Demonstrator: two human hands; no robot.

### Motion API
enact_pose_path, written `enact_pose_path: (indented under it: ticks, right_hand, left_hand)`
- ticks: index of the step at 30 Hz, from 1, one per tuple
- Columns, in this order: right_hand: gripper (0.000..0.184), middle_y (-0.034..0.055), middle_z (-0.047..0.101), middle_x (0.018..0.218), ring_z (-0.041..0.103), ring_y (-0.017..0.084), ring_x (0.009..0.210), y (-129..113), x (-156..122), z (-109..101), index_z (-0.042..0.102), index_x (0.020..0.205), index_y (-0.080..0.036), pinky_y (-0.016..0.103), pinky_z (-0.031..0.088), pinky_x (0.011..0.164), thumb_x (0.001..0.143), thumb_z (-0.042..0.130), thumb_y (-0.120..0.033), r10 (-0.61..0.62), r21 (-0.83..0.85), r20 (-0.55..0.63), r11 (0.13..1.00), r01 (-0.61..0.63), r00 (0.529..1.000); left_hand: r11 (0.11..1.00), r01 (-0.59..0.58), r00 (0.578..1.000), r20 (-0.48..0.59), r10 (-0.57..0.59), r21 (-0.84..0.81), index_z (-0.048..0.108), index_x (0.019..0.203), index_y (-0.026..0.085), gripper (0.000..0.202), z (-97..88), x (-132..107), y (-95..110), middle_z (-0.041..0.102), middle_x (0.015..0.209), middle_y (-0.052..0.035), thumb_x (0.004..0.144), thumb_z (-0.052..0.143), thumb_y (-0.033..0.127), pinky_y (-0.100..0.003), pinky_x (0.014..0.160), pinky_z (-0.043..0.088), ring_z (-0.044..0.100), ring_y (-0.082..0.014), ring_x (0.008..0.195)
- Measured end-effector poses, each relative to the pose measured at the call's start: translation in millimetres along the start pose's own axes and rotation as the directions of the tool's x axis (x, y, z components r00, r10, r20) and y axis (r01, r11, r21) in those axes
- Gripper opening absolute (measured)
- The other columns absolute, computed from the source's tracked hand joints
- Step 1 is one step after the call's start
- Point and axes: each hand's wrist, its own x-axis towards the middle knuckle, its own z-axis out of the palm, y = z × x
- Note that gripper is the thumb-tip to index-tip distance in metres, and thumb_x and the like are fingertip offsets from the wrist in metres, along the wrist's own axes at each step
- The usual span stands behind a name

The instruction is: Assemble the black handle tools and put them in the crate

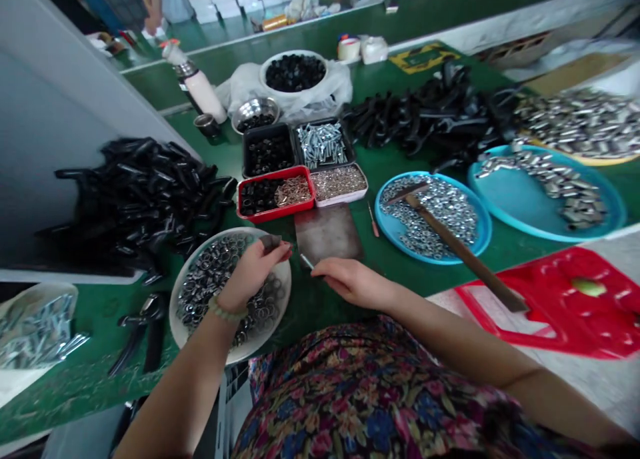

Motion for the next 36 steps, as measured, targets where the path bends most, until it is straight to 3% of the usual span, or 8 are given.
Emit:
enact_pose_path:
  ticks: [4,9,13,20,23,28,31,36]
  right_hand:
    - [0.035,0.0107,0.067,0.111,0.065,0.017,0.101,7.0,-11.9,-15.9,0.052,0.124,-0.017,0.031,0.054,0.085,0.092,0.04,-0.012,-0.041,-0.11,-0.129,0.994,0.027,0.991]
    - [0.034,0.0071,0.069,0.108,0.067,0.018,0.099,25.5,-54.7,-46.7,0.053,0.123,-0.023,0.032,0.056,0.084,0.092,0.044,-0.013,0.002,-0.177,-0.379,0.981,-0.074,0.926]
    - [0.025,0.0044,0.07,0.099,0.07,0.017,0.088,37.0,-95.1,-74.9,0.053,0.117,-0.026,0.034,0.057,0.079,0.093,0.048,-0.019,0.212,0.052,-0.641,0.971,-0.234,0.738]
    - [0.02,0.0052,0.07,0.101,0.071,0.017,0.086,42.7,-122.4,-108.4,0.051,0.108,-0.025,0.035,0.057,0.082,0.09,0.058,-0.031,0.352,0.315,-0.813,0.936,-0.158,0.464]
    - [0.019,0.0045,0.069,0.099,0.071,0.016,0.085,41.4,-122.3,-108.4,0.052,0.107,-0.024,0.034,0.057,0.082,0.09,0.058,-0.029,0.337,0.309,-0.807,0.941,-0.14,0.486]
    - [0.017,0.0036,0.069,0.095,0.07,0.015,0.084,30.6,-113.8,-93.0,0.051,0.109,-0.024,0.031,0.057,0.079,0.092,0.054,-0.026,0.39,0.383,-0.661,0.91,-0.159,0.641]
    - [0.016,0.0039,0.068,0.094,0.07,0.015,0.085,23.6,-100.9,-80.3,0.052,0.109,-0.023,0.031,0.057,0.078,0.093,0.052,-0.026,0.398,0.425,-0.486,0.886,-0.188,0.778]
    - [0.021,0.0041,0.067,0.098,0.068,0.016,0.09,14.2,-82.3,-79.9,0.052,0.115,-0.023,0.031,0.054,0.081,0.095,0.047,-0.024,0.376,0.37,-0.295,0.892,-0.258,0.878]
  left_hand:
    - [0.925,0.085,0.984,0.18,-0.019,-0.37,0.049,0.101,0.019,0.039,47.0,-3.7,30.7,0.068,0.081,0.0007,0.072,0.074,0.028,-0.028,0.076,0.053,0.066,-0.0148,0.077]
    - [0.949,-0.027,0.891,0.423,0.166,-0.315,0.047,0.112,0.019,0.044,97.5,29.7,67.5,0.069,0.085,-0.0005,0.076,0.072,0.024,-0.028,0.077,0.052,0.068,-0.0154,0.081]
    - [0.924,-0.379,0.788,0.502,0.355,-0.059,0.053,0.107,0.015,0.022,154.5,64.5,92.1,0.07,0.089,-0.0063,0.087,0.059,0.022,-0.03,0.079,0.052,0.068,-0.0174,0.084]
    - [0.283,-0.75,0.662,0.668,0.339,0.598,0.061,0.1,0.011,0.022,235.6,72.5,102.0,0.07,0.087,-0.0133,0.092,0.041,0.009,-0.039,0.079,0.051,0.067,-0.0264,0.09]
    - [0.35,-0.747,0.665,0.659,0.351,0.566,0.064,0.096,0.011,0.024,235.5,74.5,102.5,0.07,0.09,-0.0139,0.092,0.041,0.009,-0.04,0.083,0.05,0.067,-0.0257,0.091]
    - [0.959,-0.28,0.835,0.481,0.266,-0.045,0.064,0.103,0.013,0.019,191.6,80.3,100.5,0.069,0.094,-0.0086,0.084,0.061,0.015,-0.031,0.084,0.051,0.067,-0.0171,0.086]
    - [0.836,0.231,0.844,0.53,0.083,-0.498,0.066,0.098,0.014,0.019,160.0,70.6,93.1,0.07,0.089,-0.0037,0.079,0.067,0.013,-0.025,0.082,0.052,0.067,-0.0104,0.079]
    - [0.709,0.401,0.839,0.544,-0.029,-0.58,0.071,0.09,0.012,0.02,125.9,53.1,79.7,0.071,0.083,-0.0033,0.071,0.076,0.012,-0.019,0.075,0.052,0.066,-0.008,0.073]
